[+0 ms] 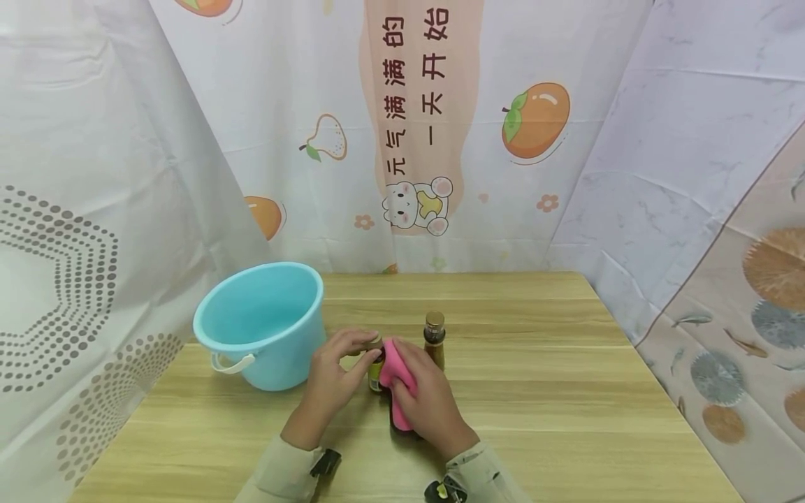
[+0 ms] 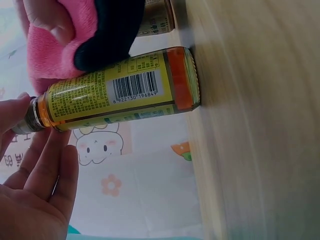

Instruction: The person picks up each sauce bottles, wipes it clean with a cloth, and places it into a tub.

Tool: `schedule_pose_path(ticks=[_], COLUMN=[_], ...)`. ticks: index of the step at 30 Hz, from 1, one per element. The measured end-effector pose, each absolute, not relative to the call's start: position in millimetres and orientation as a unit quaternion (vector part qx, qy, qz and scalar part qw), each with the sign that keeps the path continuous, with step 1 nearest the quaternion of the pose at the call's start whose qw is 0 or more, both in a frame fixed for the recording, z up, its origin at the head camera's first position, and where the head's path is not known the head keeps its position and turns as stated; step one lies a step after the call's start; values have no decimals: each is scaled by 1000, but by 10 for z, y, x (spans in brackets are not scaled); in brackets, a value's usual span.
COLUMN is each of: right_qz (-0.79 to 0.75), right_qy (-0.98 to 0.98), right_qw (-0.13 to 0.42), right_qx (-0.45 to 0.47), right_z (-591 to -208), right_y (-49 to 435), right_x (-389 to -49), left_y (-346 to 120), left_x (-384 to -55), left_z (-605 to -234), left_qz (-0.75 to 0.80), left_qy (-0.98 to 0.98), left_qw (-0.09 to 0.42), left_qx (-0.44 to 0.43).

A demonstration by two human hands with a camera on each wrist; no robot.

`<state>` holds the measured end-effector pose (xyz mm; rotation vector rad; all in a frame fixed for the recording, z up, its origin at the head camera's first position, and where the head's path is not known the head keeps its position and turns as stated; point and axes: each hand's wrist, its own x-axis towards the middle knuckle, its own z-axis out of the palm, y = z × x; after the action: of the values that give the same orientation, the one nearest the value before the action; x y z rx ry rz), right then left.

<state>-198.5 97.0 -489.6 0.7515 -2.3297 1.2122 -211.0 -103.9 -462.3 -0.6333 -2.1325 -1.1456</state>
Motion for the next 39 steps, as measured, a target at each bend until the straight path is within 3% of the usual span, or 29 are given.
schedule_pose_path(ticks=[8,18,27,39], right_qz=[435,436,427,422], right_qy=[-828,-834,-842,-856], right_qw=[218,196,184,148], right_qx=[278,274,273,260], right_z=[-4934,-4931,-4957,-4934], right_y=[968,955,949,983], right_x=[-1985,-1969,-1997,-2017], left_y=[-1037,-1047,-1058,-1035], left_x=[-2096,-2063,-2097,-2130], left_z=[-4637,-4645,-4651,-4628], left_qz=[-441,-438,-409,-414], left_qy=[-806,-813,-820,-823], left_qw=[304,301,331,320], left_qx=[-252,-236,-227,-220])
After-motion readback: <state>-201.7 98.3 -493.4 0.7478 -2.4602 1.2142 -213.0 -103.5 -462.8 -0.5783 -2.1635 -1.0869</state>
